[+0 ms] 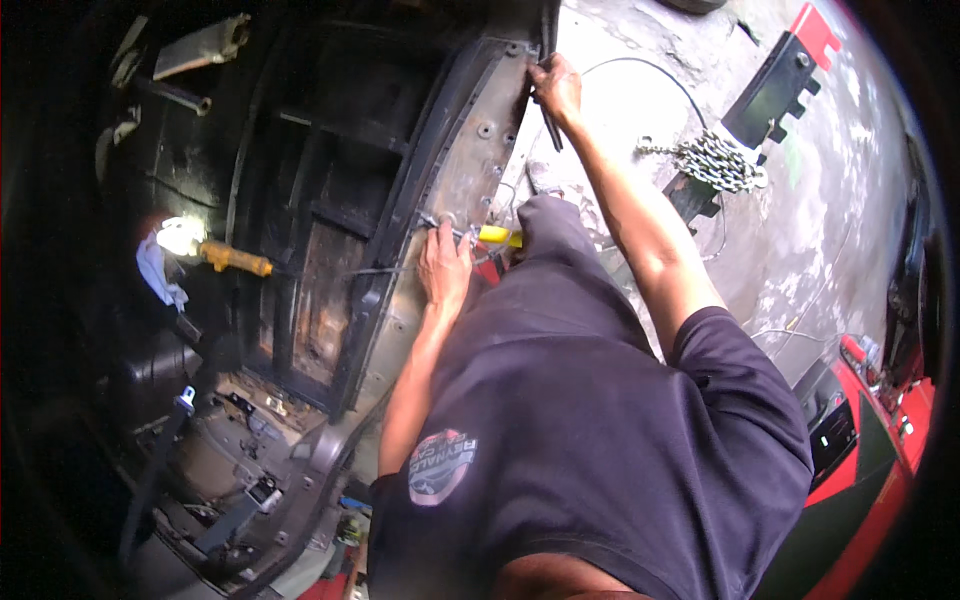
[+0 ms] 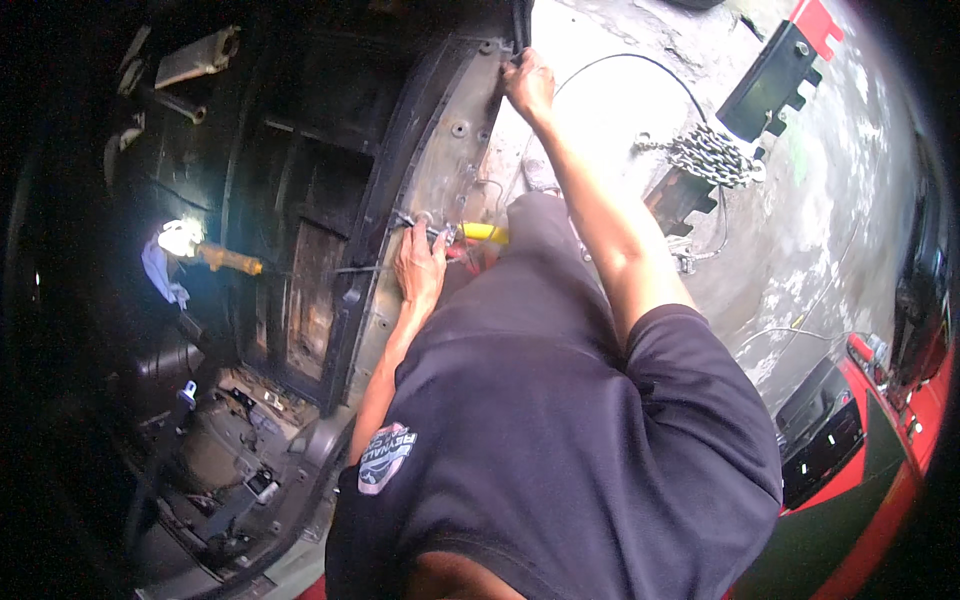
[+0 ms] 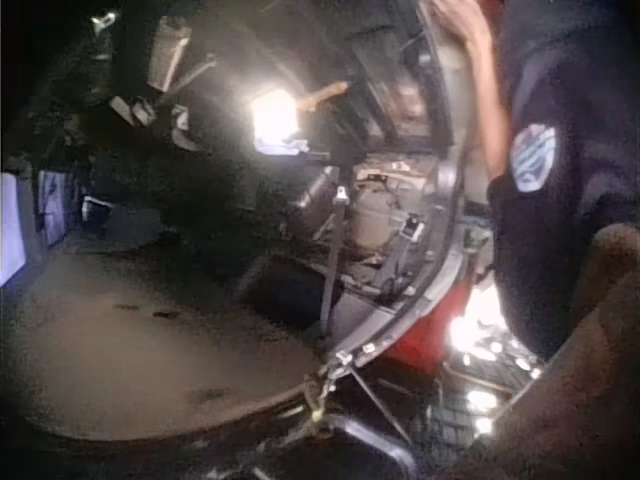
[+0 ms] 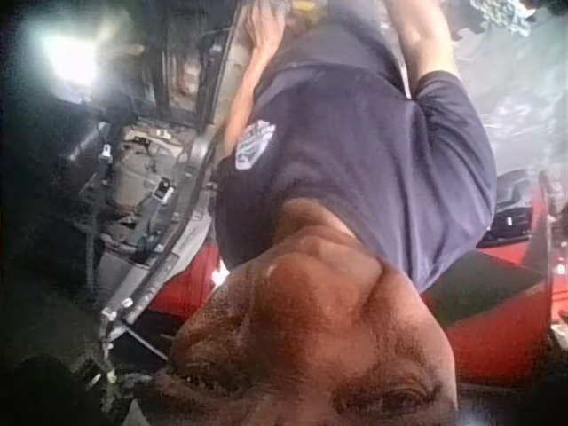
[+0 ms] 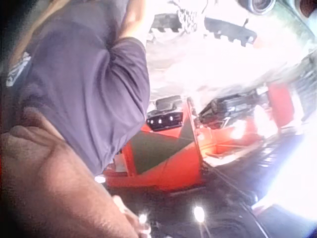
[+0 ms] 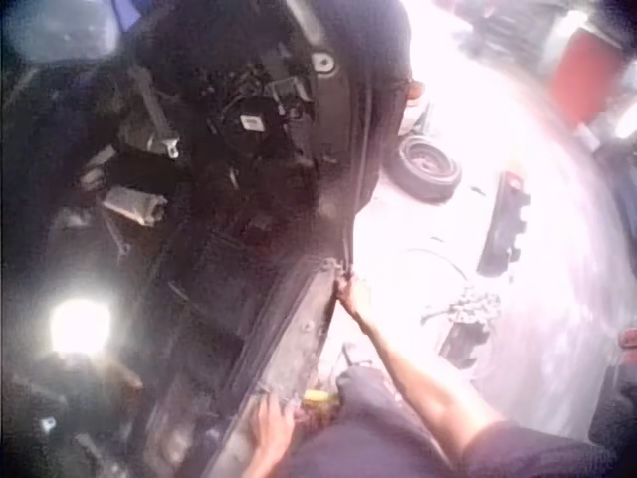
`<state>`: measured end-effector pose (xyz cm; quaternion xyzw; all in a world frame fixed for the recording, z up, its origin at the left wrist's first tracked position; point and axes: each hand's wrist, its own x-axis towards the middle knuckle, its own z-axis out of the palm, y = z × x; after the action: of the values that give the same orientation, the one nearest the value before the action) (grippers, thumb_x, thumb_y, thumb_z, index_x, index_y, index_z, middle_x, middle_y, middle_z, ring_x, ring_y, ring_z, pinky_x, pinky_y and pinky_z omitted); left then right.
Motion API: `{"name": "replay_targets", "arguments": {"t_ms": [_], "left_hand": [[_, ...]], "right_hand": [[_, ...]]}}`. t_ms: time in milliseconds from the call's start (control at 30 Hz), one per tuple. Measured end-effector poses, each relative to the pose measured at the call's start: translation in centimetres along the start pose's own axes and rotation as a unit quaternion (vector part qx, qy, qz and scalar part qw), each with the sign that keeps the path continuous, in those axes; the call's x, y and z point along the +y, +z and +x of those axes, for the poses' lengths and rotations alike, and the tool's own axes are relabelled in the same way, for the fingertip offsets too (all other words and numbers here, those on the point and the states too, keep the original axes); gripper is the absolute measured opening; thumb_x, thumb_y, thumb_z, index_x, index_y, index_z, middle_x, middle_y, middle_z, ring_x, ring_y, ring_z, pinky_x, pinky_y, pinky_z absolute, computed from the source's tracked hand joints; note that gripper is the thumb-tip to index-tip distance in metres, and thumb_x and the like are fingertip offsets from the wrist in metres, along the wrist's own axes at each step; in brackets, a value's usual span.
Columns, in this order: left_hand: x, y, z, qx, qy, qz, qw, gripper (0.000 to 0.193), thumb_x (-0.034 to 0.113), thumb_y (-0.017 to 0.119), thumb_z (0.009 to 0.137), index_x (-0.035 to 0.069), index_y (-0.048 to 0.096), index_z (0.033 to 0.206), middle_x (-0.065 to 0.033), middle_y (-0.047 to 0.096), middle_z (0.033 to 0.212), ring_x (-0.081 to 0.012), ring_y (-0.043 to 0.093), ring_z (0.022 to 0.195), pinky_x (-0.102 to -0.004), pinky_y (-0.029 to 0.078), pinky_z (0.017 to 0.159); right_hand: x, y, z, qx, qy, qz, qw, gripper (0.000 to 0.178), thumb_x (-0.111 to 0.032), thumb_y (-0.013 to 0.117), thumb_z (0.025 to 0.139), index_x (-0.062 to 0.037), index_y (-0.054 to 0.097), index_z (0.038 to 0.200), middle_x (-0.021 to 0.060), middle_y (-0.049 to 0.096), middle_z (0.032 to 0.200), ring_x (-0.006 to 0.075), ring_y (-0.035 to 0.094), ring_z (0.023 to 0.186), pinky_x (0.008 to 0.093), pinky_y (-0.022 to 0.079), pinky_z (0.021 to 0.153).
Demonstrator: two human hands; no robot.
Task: The person positions a large black plastic trim piece into the rear interior of a vehicle, aligning it with mounting holes and pressing it into place before using a hand tool to secure it.
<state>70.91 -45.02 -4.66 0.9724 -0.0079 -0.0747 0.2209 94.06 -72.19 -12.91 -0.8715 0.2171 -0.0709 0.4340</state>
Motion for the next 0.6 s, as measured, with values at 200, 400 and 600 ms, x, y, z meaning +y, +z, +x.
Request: {"name": "replay_targets", "arguments": {"t_ms": [200, 400, 600], "left_hand": [[-1.5, 0.5, -2.0, 0.018, -0.040, -0.075, 0.996, 0.041, 0.021, 0.064, 0.093, 0.002, 0.056, 0.128, -0.0207, 0.061, 0.111, -0.0407, 0.062, 0.100, -0.0486, 0.052, 0.084], [0.6, -0.5, -1.1, -0.105, -0.119, -0.221, 0.962, 0.054, 0.001, 0.054, 0.089, 0.000, 0.044, 0.143, -0.0260, 0.054, 0.126, -0.0399, 0.057, 0.111, -0.0524, 0.050, 0.094], [-0.3, -2.9, -3.7, -0.062, -0.183, -0.289, 0.938, 0.065, 0.050, 0.025, 0.105, 0.003, 0.037, 0.148, -0.0219, 0.062, 0.110, -0.0339, 0.064, 0.089, -0.0575, 0.043, 0.099]], "right_hand": [[-1.5, 1.4, 0.4, -0.141, 0.035, 0.027, 0.989, 0.043, -0.036, 0.075, 0.084, 0.0013, 0.066, 0.102, 0.0193, 0.073, 0.085, 0.0308, 0.073, 0.079, 0.0407, 0.057, 0.077], [19.3, 2.8, 16.4, -0.131, -0.295, -0.396, 0.860, 0.037, -0.032, 0.061, 0.094, -0.0253, 0.064, 0.130, 0.0138, 0.070, 0.100, 0.0247, 0.066, 0.081, 0.0383, 0.054, 0.076], [15.7, 4.8, 14.7, -0.194, -0.166, -0.097, 0.962, 0.029, -0.018, 0.070, 0.089, -0.0107, 0.074, 0.118, 0.0149, 0.075, 0.089, 0.0186, 0.065, 0.064, 0.0311, 0.055, 0.057]]}}
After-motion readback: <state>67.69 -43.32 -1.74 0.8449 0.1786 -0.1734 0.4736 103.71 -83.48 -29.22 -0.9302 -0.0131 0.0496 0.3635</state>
